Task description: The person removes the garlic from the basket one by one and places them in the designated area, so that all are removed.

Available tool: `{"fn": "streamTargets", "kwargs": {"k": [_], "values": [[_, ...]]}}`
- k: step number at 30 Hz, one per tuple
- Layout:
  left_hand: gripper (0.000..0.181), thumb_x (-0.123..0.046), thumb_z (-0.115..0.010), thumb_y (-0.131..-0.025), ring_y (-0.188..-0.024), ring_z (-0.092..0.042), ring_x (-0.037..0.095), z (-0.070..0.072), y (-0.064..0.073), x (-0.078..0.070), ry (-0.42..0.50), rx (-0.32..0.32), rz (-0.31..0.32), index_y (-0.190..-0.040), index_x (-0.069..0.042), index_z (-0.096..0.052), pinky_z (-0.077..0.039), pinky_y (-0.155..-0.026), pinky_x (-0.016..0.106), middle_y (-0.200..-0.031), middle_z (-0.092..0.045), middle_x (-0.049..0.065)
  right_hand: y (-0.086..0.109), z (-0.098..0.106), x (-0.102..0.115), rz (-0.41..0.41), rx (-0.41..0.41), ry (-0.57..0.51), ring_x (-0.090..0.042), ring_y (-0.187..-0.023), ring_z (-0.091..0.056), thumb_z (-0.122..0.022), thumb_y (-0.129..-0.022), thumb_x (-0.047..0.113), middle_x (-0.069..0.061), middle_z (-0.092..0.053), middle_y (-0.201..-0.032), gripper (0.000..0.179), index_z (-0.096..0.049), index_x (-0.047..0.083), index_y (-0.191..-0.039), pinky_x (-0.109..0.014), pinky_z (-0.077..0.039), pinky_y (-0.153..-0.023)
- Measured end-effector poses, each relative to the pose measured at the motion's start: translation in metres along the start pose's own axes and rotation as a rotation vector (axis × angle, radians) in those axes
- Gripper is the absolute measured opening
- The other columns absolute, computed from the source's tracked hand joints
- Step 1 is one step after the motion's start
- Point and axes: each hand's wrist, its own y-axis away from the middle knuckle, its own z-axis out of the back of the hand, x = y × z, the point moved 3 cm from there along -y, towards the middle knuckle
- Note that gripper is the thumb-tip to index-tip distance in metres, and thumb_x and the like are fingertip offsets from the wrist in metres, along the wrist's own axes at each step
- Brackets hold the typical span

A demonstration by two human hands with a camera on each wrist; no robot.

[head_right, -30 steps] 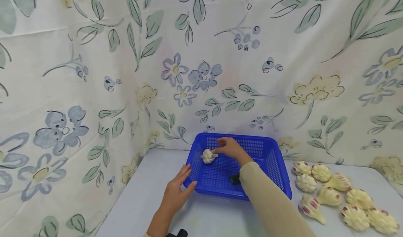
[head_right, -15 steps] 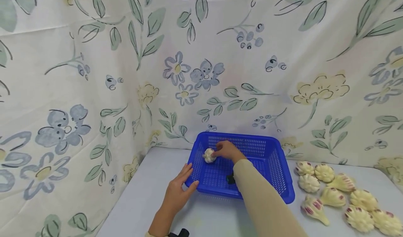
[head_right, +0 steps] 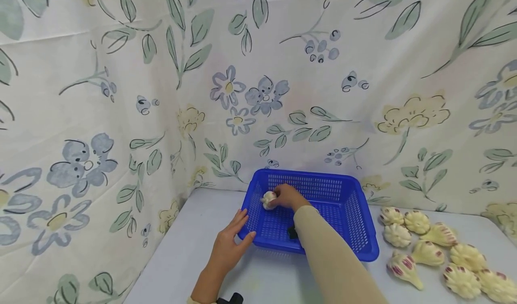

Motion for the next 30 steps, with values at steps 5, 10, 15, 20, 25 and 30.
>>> {"fn": "streamTargets", "kwargs": {"k": [5, 10, 15, 20, 25, 30], "values": [[0.062, -0.05, -0.059, -0.095, -0.145, -0.036, 0.021, 0.001, 0.0, 0.0, 0.008, -0.013, -0.017, -0.137, -0.003, -0.057, -0.039, -0.111, 0.048, -0.153, -0.045, 0.0, 0.0, -0.002, -0.001, -0.029, 0.048, 0.012, -0.027, -0.101, -0.065, -0.084, -0.077, 0.027, -0.012, -0.069, -0.114, 0.06, -0.064, -0.001, -0.126, -0.049, -0.052, -0.097], [0.062, -0.048, -0.06, -0.095, -0.145, -0.036, 0.02, 0.002, 0.0, -0.001, 0.016, -0.024, -0.027, -0.136, -0.002, -0.058, -0.038, -0.112, 0.048, -0.152, -0.046, 0.001, -0.002, -0.004, -0.005, -0.029, 0.073, 0.04, -0.028, -0.105, -0.064, -0.084, -0.076, 0.031, -0.013, -0.068, -0.118, 0.067, -0.061, 0.0, -0.131, -0.051, -0.05, -0.099], [0.061, -0.048, -0.06, -0.095, -0.145, -0.036, 0.02, 0.002, 0.001, -0.001, 0.019, -0.021, -0.025, -0.136, -0.003, -0.058, -0.038, -0.111, 0.047, -0.152, -0.045, 0.0, 0.0, -0.002, -0.006, -0.035, 0.069, 0.044, -0.028, -0.105, -0.064, -0.084, -0.076, 0.035, -0.012, -0.068, -0.118, 0.069, -0.061, 0.001, -0.132, -0.051, -0.049, -0.1], [0.062, -0.05, -0.059, -0.095, -0.145, -0.036, 0.021, 0.002, 0.001, -0.002, 0.024, -0.016, -0.017, -0.137, -0.004, -0.057, -0.038, -0.111, 0.048, -0.153, -0.045, 0.0, 0.003, -0.001, -0.005, -0.034, 0.041, 0.013, -0.025, -0.104, -0.065, -0.083, -0.077, 0.034, -0.01, -0.069, -0.117, 0.063, -0.064, 0.003, -0.128, -0.049, -0.05, -0.1], [0.061, -0.048, -0.061, -0.095, -0.145, -0.036, 0.021, 0.002, 0.001, -0.002, 0.019, -0.023, -0.019, -0.137, -0.004, -0.058, -0.039, -0.11, 0.048, -0.152, -0.045, 0.001, 0.003, 0.002, -0.004, 0.008, 0.01, -0.003, -0.024, -0.102, -0.065, -0.082, -0.078, 0.033, -0.011, -0.069, -0.117, 0.06, -0.065, 0.002, -0.127, -0.048, -0.052, -0.098], [0.061, -0.048, -0.062, -0.094, -0.144, -0.037, 0.021, 0.002, 0.001, -0.001, 0.016, -0.034, -0.024, -0.136, -0.004, -0.058, -0.039, -0.11, 0.047, -0.152, -0.046, 0.001, 0.007, 0.012, 0.0, 0.049, -0.025, -0.046, -0.024, -0.104, -0.065, -0.083, -0.077, 0.031, -0.011, -0.069, -0.119, 0.061, -0.064, 0.003, -0.128, -0.047, -0.052, -0.097]]}}
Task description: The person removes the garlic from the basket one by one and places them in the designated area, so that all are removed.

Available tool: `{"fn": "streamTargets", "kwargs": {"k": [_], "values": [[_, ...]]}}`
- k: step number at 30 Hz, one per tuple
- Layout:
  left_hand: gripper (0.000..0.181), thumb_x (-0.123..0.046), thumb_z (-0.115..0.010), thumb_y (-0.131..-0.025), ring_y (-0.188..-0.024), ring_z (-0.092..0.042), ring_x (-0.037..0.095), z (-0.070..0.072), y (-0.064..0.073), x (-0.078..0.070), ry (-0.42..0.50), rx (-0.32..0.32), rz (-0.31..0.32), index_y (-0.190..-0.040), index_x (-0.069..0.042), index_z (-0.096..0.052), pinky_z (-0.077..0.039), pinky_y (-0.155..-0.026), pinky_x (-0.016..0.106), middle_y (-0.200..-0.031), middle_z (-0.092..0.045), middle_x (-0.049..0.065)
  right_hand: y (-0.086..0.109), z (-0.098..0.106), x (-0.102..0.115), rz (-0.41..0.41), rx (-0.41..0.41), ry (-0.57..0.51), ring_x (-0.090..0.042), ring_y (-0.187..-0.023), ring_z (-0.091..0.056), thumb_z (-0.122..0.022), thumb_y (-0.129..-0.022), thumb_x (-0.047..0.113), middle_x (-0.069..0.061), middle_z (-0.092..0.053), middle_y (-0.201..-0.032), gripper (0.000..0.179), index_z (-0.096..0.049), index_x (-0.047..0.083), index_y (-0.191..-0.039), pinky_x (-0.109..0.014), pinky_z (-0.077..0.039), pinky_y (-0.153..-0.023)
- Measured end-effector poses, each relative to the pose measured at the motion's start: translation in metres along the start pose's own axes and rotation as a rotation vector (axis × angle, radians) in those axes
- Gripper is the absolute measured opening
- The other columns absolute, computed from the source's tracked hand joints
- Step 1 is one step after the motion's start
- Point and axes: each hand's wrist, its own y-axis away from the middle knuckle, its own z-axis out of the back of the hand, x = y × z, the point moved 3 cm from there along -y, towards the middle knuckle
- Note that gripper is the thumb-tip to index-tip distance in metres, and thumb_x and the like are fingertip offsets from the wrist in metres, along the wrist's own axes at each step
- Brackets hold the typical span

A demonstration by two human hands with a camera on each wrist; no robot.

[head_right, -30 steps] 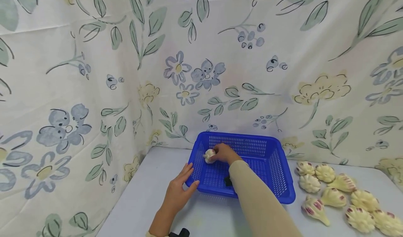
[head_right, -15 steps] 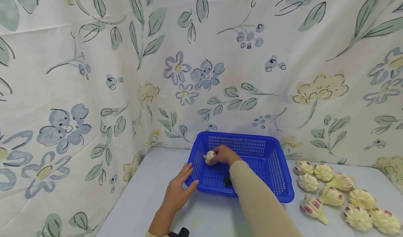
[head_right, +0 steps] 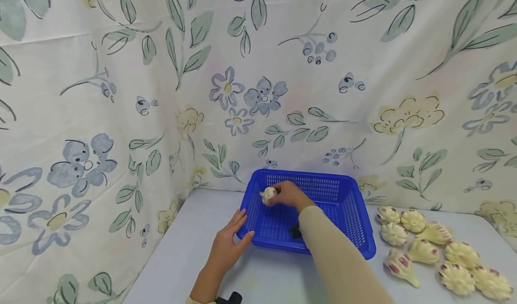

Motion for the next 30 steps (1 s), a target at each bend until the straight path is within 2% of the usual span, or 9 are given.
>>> {"fn": "streamTargets", "kwargs": {"k": [11, 15, 23, 28, 30], "values": [[0.063, -0.049, -0.062, -0.094, -0.146, -0.034, 0.018, 0.0, -0.001, -0.001, 0.022, 0.026, 0.027, -0.136, -0.003, -0.058, -0.036, -0.113, 0.045, -0.153, -0.044, -0.001, 0.021, 0.034, 0.001, 0.082, -0.022, -0.084, -0.021, -0.103, -0.065, -0.085, -0.076, 0.038, -0.007, -0.068, -0.119, 0.068, -0.061, 0.007, -0.131, -0.042, -0.056, -0.089], [0.064, -0.05, -0.061, -0.094, -0.145, -0.034, 0.018, 0.0, -0.001, 0.0, 0.018, 0.015, 0.021, -0.136, -0.003, -0.058, -0.036, -0.113, 0.044, -0.153, -0.045, 0.0, 0.034, 0.05, 0.0, 0.099, -0.028, -0.12, -0.022, -0.104, -0.064, -0.084, -0.077, 0.035, -0.009, -0.066, -0.119, 0.067, -0.058, 0.007, -0.132, -0.04, -0.056, -0.087], [0.061, -0.048, -0.062, -0.094, -0.144, -0.037, 0.02, 0.0, 0.001, -0.002, -0.003, -0.023, -0.01, -0.133, -0.003, -0.06, -0.038, -0.111, 0.045, -0.15, -0.048, 0.001, 0.062, 0.081, -0.004, 0.078, -0.07, -0.195, -0.022, -0.102, -0.063, -0.086, -0.075, 0.035, -0.01, -0.066, -0.118, 0.068, -0.056, 0.009, -0.13, -0.036, -0.056, -0.084], [0.06, -0.047, -0.064, -0.093, -0.144, -0.037, 0.02, 0.0, 0.0, -0.001, 0.004, -0.016, 0.004, -0.134, -0.003, -0.06, -0.037, -0.112, 0.045, -0.151, -0.047, 0.0, 0.085, 0.1, -0.006, 0.105, -0.12, -0.189, -0.022, -0.1, -0.064, -0.086, -0.076, 0.033, -0.011, -0.066, -0.116, 0.066, -0.056, 0.008, -0.129, -0.033, -0.057, -0.081], [0.059, -0.045, -0.065, -0.093, -0.144, -0.036, 0.02, -0.001, 0.0, -0.001, 0.016, -0.01, 0.016, -0.134, -0.004, -0.06, -0.036, -0.113, 0.045, -0.151, -0.047, 0.0, 0.096, 0.108, -0.006, 0.117, -0.149, -0.155, -0.021, -0.097, -0.064, -0.086, -0.075, 0.033, -0.01, -0.067, -0.114, 0.065, -0.057, 0.009, -0.128, -0.032, -0.056, -0.079]]}}
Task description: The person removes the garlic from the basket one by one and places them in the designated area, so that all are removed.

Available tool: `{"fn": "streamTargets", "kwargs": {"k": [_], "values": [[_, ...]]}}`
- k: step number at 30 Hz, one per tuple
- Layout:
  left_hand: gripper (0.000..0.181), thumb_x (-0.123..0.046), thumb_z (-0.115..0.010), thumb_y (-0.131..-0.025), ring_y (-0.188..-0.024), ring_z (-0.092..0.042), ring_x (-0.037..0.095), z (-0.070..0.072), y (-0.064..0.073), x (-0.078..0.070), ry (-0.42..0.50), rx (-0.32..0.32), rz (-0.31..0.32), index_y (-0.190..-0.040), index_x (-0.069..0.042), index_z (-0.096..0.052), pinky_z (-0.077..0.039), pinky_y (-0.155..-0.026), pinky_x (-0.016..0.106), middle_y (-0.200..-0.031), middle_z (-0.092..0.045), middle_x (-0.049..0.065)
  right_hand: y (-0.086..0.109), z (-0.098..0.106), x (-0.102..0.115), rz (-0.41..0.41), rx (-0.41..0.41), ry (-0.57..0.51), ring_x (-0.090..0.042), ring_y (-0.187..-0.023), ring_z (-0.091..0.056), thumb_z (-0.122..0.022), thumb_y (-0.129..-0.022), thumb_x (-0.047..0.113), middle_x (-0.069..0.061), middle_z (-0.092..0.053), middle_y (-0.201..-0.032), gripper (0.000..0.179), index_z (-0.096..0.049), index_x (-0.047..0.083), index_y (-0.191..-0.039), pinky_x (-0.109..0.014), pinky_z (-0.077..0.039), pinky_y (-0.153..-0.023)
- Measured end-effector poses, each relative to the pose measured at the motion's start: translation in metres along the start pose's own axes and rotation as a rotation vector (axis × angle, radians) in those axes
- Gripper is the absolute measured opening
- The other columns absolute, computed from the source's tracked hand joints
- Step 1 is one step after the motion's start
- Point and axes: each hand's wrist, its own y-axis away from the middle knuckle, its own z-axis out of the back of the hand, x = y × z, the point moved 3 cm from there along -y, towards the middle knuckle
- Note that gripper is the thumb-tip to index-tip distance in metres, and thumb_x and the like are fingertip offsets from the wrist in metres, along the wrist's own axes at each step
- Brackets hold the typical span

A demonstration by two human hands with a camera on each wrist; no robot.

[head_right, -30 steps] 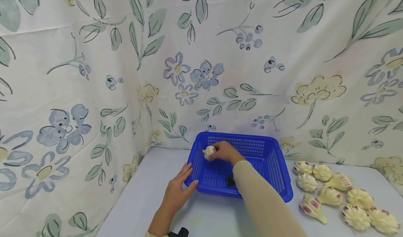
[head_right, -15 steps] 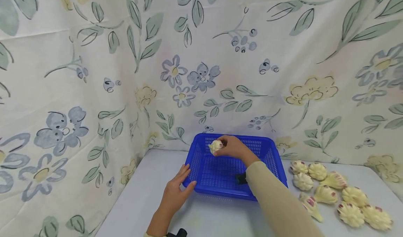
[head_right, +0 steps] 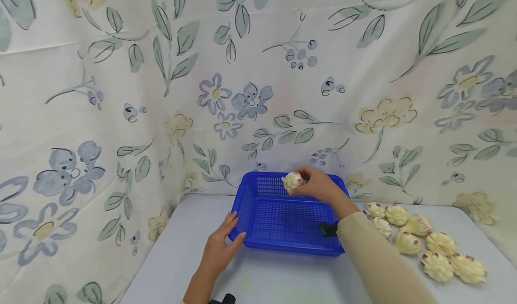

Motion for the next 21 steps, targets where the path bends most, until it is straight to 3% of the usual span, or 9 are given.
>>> {"fn": "streamTargets", "kwargs": {"k": [7, 11, 15, 21], "values": [[0.061, -0.049, -0.063, -0.093, -0.144, -0.036, 0.02, 0.0, 0.0, 0.0, -0.004, 0.002, -0.005, -0.134, -0.004, -0.06, -0.036, -0.112, 0.044, -0.151, -0.047, 0.0, 0.035, 0.036, -0.006, 0.0, -0.085, 0.074, -0.023, -0.094, -0.062, -0.085, -0.075, 0.036, -0.01, -0.067, -0.109, 0.066, -0.058, 0.008, -0.128, -0.032, -0.056, -0.075], [0.062, -0.05, -0.061, -0.094, -0.144, -0.037, 0.024, 0.0, 0.0, -0.001, -0.003, 0.004, -0.013, -0.135, -0.003, -0.059, -0.037, -0.112, 0.046, -0.151, -0.047, 0.001, 0.06, 0.056, -0.017, -0.05, -0.123, 0.092, -0.036, -0.118, -0.057, -0.082, -0.077, 0.045, -0.011, -0.063, -0.124, 0.07, -0.054, 0.013, -0.132, -0.047, -0.054, -0.09], [0.065, -0.053, -0.06, -0.093, -0.145, -0.035, 0.021, -0.001, 0.001, 0.0, 0.01, 0.027, 0.023, -0.137, -0.005, -0.057, -0.036, -0.113, 0.046, -0.153, -0.044, -0.002, 0.088, 0.073, -0.026, -0.099, -0.14, 0.072, -0.046, -0.142, -0.033, -0.079, -0.079, 0.048, -0.015, -0.051, -0.143, 0.075, -0.049, 0.012, -0.138, -0.065, -0.037, -0.107], [0.063, -0.048, -0.063, -0.093, -0.146, -0.033, 0.016, -0.002, 0.001, 0.001, 0.019, 0.025, 0.037, -0.138, -0.005, -0.057, -0.035, -0.114, 0.044, -0.154, -0.042, -0.002, 0.122, 0.091, -0.038, -0.157, -0.174, 0.124, -0.054, -0.14, -0.028, -0.075, -0.084, 0.046, -0.024, -0.041, -0.149, 0.079, -0.041, 0.007, -0.144, -0.069, -0.033, -0.105]]}}
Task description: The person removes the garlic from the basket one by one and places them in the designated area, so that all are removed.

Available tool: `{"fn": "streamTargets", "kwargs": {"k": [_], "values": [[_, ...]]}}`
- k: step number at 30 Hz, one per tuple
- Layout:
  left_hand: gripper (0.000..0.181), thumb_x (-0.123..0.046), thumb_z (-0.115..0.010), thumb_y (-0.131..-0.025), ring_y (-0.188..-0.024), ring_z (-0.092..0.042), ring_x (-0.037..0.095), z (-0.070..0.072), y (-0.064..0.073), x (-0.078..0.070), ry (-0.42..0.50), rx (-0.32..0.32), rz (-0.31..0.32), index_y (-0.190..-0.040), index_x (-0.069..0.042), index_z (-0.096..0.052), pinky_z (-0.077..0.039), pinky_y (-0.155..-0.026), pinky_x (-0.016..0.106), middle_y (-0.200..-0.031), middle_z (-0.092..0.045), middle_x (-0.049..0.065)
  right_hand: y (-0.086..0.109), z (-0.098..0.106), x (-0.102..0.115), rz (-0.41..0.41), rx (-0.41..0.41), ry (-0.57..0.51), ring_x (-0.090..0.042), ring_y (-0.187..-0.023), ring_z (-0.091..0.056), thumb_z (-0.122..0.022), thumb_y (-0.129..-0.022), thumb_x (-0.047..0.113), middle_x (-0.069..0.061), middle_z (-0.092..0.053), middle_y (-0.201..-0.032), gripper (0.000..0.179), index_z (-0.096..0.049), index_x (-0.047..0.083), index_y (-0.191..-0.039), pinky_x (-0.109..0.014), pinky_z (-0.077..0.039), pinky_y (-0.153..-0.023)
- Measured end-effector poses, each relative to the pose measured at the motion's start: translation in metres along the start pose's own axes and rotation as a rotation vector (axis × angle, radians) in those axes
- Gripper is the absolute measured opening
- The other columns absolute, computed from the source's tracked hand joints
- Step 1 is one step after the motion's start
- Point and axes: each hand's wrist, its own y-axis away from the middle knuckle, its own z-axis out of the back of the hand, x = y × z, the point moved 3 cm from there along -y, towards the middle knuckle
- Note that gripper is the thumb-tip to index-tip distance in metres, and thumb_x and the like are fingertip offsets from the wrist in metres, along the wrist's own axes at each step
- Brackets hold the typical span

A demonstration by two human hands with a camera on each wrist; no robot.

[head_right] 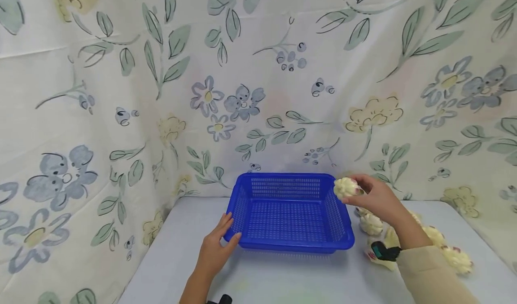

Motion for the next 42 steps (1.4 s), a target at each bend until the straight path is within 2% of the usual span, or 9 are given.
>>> {"fn": "streamTargets", "kwargs": {"k": [8, 13, 20, 22, 25, 30, 32, 37, 42], "values": [[0.066, -0.053, -0.061, -0.093, -0.146, -0.034, 0.019, 0.0, 0.001, -0.001, 0.005, -0.004, 0.008, -0.138, -0.005, -0.056, -0.034, -0.114, 0.043, -0.154, -0.043, -0.002, 0.033, 0.012, -0.033, -0.091, -0.03, 0.049, -0.06, -0.135, -0.03, -0.072, -0.087, 0.048, -0.033, -0.035, -0.151, 0.083, -0.036, 0.004, -0.147, -0.072, -0.035, -0.099], [0.061, -0.044, -0.066, -0.092, -0.146, -0.033, 0.019, 0.0, 0.001, -0.002, 0.015, 0.001, 0.032, -0.138, -0.006, -0.056, -0.033, -0.114, 0.044, -0.154, -0.042, -0.003, 0.053, 0.014, -0.057, -0.167, -0.021, 0.076, -0.063, -0.132, -0.031, -0.068, -0.089, 0.05, -0.037, -0.033, -0.149, 0.088, -0.031, 0.0, -0.15, -0.072, -0.039, -0.096], [0.061, -0.046, -0.065, -0.092, -0.145, -0.034, 0.017, 0.0, 0.0, 0.0, 0.009, -0.02, 0.016, -0.137, -0.006, -0.057, -0.034, -0.114, 0.042, -0.153, -0.044, -0.003, 0.079, 0.012, -0.09, -0.248, -0.008, 0.099, -0.063, -0.129, -0.033, -0.064, -0.092, 0.05, -0.041, -0.025, -0.149, 0.09, -0.025, -0.007, -0.151, -0.06, -0.052, -0.087], [0.062, -0.048, -0.064, -0.092, -0.145, -0.035, 0.017, 0.0, 0.0, 0.001, 0.014, -0.023, 0.013, -0.138, -0.006, -0.057, -0.034, -0.114, 0.042, -0.153, -0.044, -0.004, 0.085, 0.01, -0.098, -0.279, -0.009, 0.081, -0.062, -0.13, -0.032, -0.064, -0.092, 0.05, -0.042, -0.023, -0.15, 0.093, -0.023, -0.009, -0.15, -0.059, -0.051, -0.089], [0.064, -0.051, -0.063, -0.092, -0.145, -0.035, 0.019, 0.0, 0.0, 0.001, 0.023, -0.021, 0.01, -0.138, -0.006, -0.057, -0.034, -0.114, 0.043, -0.153, -0.044, -0.003, 0.096, 0.006, -0.109, -0.307, -0.011, 0.075, -0.062, -0.13, -0.032, -0.064, -0.092, 0.05, -0.044, -0.025, -0.147, 0.094, -0.023, -0.013, -0.149, -0.05, -0.056, -0.086], [0.063, -0.051, -0.063, -0.092, -0.145, -0.034, 0.017, 0.0, 0.0, 0.001, 0.03, -0.019, 0.018, -0.138, -0.007, -0.057, -0.034, -0.114, 0.043, -0.153, -0.044, -0.004, 0.111, -0.001, -0.121, -0.293, -0.026, 0.1, -0.061, -0.127, -0.035, -0.066, -0.091, 0.047, -0.045, -0.03, -0.144, 0.09, -0.029, -0.014, -0.146, -0.02, -0.056, -0.071], [0.063, -0.05, -0.063, -0.092, -0.145, -0.034, 0.016, 0.0, -0.001, 0.001, 0.03, -0.022, 0.021, -0.138, -0.007, -0.057, -0.034, -0.114, 0.043, -0.153, -0.044, -0.004, 0.115, -0.003, -0.124, -0.299, -0.025, 0.112, -0.062, -0.127, -0.036, -0.067, -0.091, 0.049, -0.045, -0.03, -0.144, 0.091, -0.03, -0.014, -0.146, -0.024, -0.057, -0.072], [0.063, -0.048, -0.064, -0.093, -0.145, -0.035, 0.017, -0.001, 0.0, 0.0, 0.021, -0.026, 0.014, -0.138, -0.005, -0.057, -0.034, -0.113, 0.043, -0.153, -0.044, -0.003, 0.122, -0.009, -0.13, -0.341, -0.002, 0.149, -0.062, -0.125, -0.04, -0.066, -0.088, 0.056, -0.044, -0.034, -0.142, 0.096, -0.033, -0.014, -0.144, -0.049, -0.056, -0.082], [0.061, -0.046, -0.065, -0.093, -0.145, -0.035, 0.018, -0.002, 0.0, 0.0, 0.015, -0.032, 0.001, -0.137, -0.005, -0.057, -0.035, -0.113, 0.043, -0.153, -0.044, -0.001, 0.126, -0.015, -0.136, -0.359, -0.002, 0.182, -0.057, -0.117, -0.051, -0.068, -0.086, 0.057, -0.043, -0.046, -0.134, 0.094, -0.039, -0.013, -0.141, -0.047, -0.058, -0.078]]}}
